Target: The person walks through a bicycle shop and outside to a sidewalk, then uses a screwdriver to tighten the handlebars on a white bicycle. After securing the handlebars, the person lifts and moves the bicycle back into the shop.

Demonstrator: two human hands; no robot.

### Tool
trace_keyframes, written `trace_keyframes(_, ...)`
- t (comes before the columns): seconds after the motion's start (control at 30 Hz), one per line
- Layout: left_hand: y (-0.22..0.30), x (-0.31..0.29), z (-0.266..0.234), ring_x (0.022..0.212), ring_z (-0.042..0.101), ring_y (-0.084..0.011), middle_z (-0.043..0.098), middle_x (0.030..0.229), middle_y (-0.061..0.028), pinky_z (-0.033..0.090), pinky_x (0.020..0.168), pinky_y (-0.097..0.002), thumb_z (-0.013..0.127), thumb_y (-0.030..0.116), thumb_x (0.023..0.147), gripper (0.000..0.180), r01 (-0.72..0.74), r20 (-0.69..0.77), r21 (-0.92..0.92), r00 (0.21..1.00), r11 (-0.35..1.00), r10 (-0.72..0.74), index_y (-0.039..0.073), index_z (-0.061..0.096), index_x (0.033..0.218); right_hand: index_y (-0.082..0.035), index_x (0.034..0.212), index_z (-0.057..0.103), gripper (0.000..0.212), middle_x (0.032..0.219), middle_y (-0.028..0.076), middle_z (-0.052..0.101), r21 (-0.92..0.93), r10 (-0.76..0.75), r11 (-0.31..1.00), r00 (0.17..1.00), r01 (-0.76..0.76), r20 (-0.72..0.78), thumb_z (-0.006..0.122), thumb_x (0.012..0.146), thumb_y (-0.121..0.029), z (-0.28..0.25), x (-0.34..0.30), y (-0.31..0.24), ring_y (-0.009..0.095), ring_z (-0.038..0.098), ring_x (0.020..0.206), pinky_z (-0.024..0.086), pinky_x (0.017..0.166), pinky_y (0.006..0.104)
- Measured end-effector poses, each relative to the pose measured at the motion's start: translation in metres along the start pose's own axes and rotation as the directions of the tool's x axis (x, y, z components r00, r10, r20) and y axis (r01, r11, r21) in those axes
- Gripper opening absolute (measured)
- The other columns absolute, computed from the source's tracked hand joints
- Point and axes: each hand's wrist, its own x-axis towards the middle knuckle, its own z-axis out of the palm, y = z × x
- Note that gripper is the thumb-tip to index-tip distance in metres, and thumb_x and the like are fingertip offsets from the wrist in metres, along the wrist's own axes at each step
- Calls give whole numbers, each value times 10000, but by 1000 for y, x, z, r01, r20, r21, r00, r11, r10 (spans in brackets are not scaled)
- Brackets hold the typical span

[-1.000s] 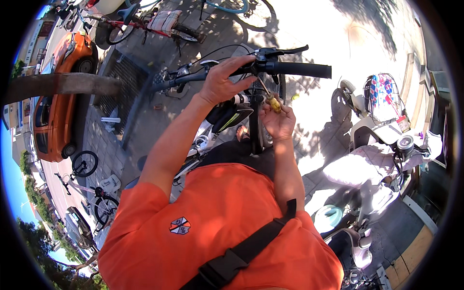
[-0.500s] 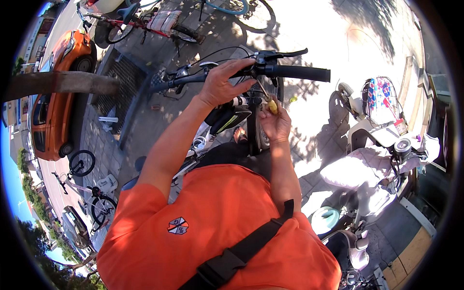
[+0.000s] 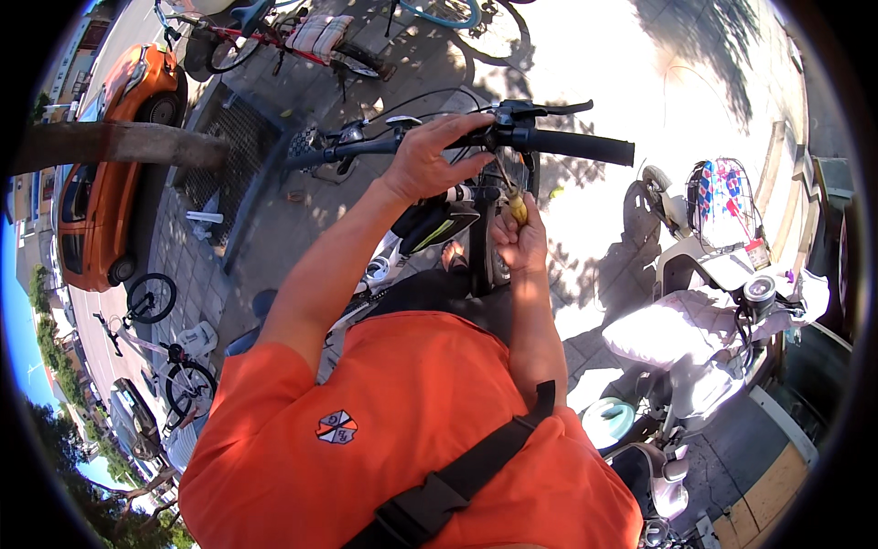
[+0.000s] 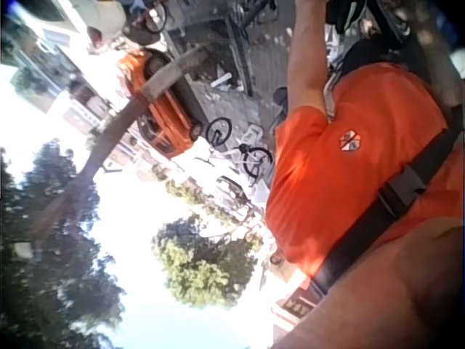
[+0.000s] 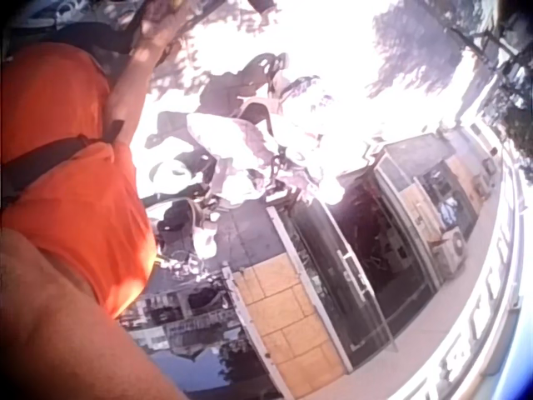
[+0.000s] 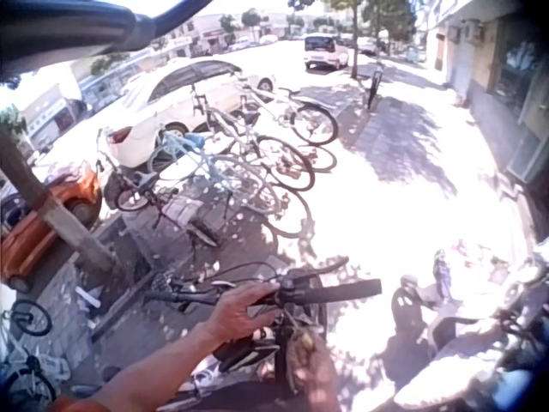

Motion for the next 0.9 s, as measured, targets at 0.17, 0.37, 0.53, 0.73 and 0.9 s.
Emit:
trace_keyframes(0.17, 1, -3, -1, 1092, 724, -282, 729, 1213, -152, 565, 942, -363, 870, 93, 800, 548, 18, -17, 14, 1000, 1000, -18, 62, 677, 1311, -60, 964, 637, 302, 701, 56, 534, -184, -201, 977, 735, 106, -648, 571, 1061, -338, 117, 7, 23, 136, 436, 564, 390, 560, 303)
trace_keyframes(0.37, 4, -1, 0, 1109, 722, -288, 727, 1226, -160, 566, 942, -370, 874, 95, 791, 547, 8, -12, -1, 1000, 1000, -8, 60, 685, 1303, -84, 892, 583, 325, 621, 28, 463, -226, -121, 973, 923, 38, -367, 560, 1061, -361, 49, 3, 5, 121, 382, 483, 368, 518, 303)
trace_keyframes(0.53, 2, -2, -1, 1110, 722, -295, 729, 1220, -160, 565, 942, -370, 875, 95, 791, 551, 15, -18, 3, 1000, 1000, -15, 62, 684, 1306, -86, 903, 590, 290, 605, 10, 438, -117, -109, 991, 883, 62, -457, 554, 1060, -327, 78, 6, 13, 131, 372, 487, 372, 528, 306)
trace_keyframes(0.73, 5, -2, -1, 1107, 723, -300, 731, 1216, -151, 568, 935, -371, 879, 109, 789, 553, 24, -19, 12, 1000, 1000, -24, 71, 686, 1306, -83, 1015, 660, 234, 703, 42, 542, -38, -69, 997, 942, 60, -330, 577, 1031, -301, 43, 1, 2, 167, 470, 602, 437, 627, 336)
trace_keyframes(0.9, 5, -1, -1, 1098, 726, -304, 729, 1221, -150, 571, 928, -374, 877, 117, 793, 546, 8, -21, 18, 1000, 1000, -8, 74, 689, 1303, -53, 1085, 674, 274, 784, 69, 601, -1, 47, 999, 997, -47, 53, 547, 1041, -292, 10, 4, -4, 164, 508, 663, 431, 647, 321)
